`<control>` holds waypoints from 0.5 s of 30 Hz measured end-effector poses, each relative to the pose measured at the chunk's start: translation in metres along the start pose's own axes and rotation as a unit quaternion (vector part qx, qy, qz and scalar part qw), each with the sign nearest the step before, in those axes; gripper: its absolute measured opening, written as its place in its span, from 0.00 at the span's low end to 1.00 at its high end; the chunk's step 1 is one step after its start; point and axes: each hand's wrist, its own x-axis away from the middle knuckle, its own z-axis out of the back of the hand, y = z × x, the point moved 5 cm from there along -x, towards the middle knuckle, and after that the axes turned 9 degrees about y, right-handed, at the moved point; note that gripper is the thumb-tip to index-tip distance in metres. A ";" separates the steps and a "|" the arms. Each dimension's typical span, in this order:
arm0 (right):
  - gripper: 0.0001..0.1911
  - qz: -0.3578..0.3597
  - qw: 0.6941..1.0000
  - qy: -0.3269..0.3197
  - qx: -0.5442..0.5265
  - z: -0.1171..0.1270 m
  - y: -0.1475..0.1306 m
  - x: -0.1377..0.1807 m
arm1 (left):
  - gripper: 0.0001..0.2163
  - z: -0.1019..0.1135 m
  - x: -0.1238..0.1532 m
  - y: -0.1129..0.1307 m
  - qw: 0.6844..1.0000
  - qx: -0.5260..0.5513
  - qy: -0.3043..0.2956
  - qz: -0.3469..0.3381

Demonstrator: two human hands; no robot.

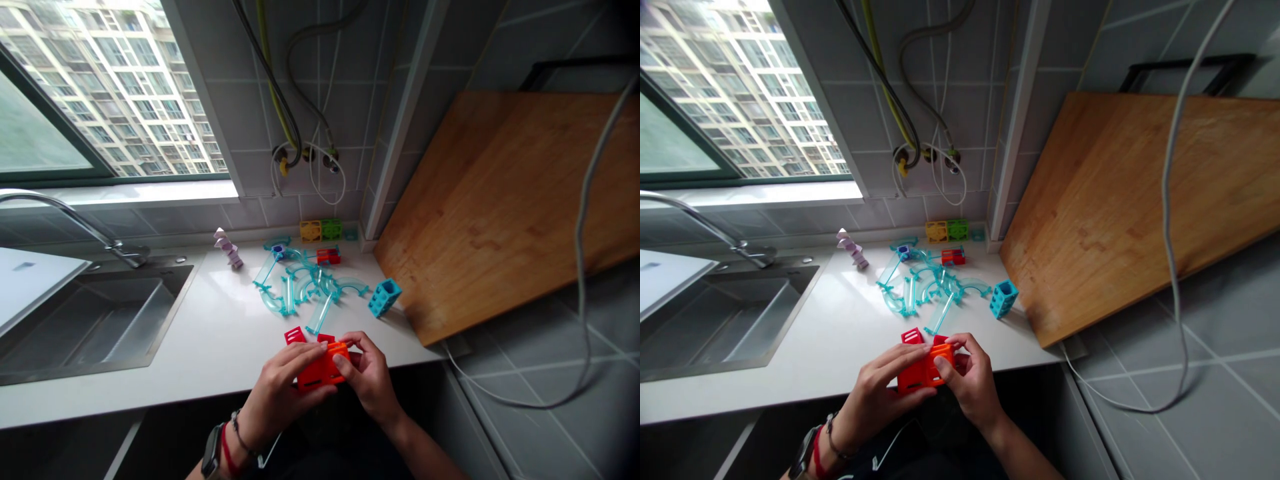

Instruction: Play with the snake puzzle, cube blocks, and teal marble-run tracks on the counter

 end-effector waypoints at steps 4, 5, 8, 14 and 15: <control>0.28 0.035 0.998 -0.060 0.000 0.008 0.002 0.007 | 0.26 -0.005 0.004 -0.003 0.999 0.026 -0.015 0.020; 0.33 0.048 0.996 -0.072 0.002 0.010 0.001 0.008 | 0.25 -0.005 0.005 -0.006 0.999 0.034 -0.007 0.042; 0.41 0.069 0.993 -0.094 0.022 0.013 -0.003 0.010 | 0.21 -0.009 0.006 -0.016 0.990 0.071 0.022 0.119; 0.27 0.032 0.995 -0.091 0.038 0.020 -0.008 0.005 | 0.21 -0.029 0.000 -0.020 0.982 0.110 -0.026 0.150; 0.25 0.036 0.995 -0.077 0.044 0.025 -0.007 0.002 | 0.21 -0.032 -0.003 -0.021 0.984 0.095 -0.039 0.145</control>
